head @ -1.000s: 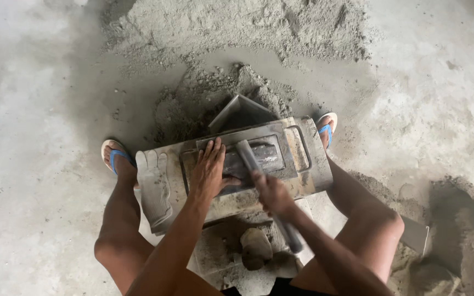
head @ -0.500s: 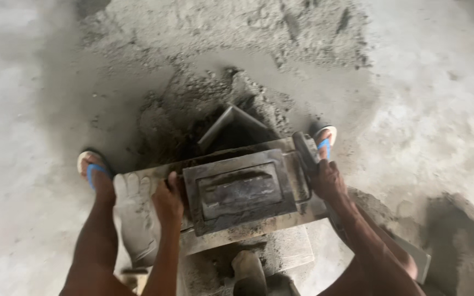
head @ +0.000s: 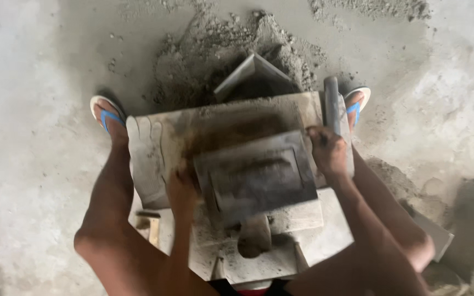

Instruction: The person fills a manual mold with a dry cement mixture, compacts the material using a wooden block and a metal tamper, levels the surface with a trowel, and then removes and stacks the finished brick.

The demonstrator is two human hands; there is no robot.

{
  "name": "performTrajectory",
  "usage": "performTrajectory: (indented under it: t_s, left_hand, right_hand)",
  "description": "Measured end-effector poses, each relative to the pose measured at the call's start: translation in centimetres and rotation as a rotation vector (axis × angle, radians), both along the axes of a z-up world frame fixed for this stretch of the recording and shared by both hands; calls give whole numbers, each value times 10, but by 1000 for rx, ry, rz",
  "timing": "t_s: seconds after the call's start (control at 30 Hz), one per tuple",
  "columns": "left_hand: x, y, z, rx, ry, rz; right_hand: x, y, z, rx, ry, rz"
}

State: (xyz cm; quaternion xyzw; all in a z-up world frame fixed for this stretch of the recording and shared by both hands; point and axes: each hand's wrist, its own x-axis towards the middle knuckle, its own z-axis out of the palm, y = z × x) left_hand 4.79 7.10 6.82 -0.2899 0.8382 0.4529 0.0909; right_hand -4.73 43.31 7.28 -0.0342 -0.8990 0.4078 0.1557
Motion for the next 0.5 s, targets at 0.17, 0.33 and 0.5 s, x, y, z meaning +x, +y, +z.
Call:
performTrajectory:
  t_s: [0.17,0.33,0.5]
  left_hand:
    - [46,49,-29,71,-96,540]
    - [-82,-3,-19,51,137,276]
    - [-129,-32,-26,-152,260,-330]
  right_hand:
    - [-100,-10,-6,183,103,561]
    - [-107,-19,14,94,66,245]
    - [102,-33,18,-613,-429,-502]
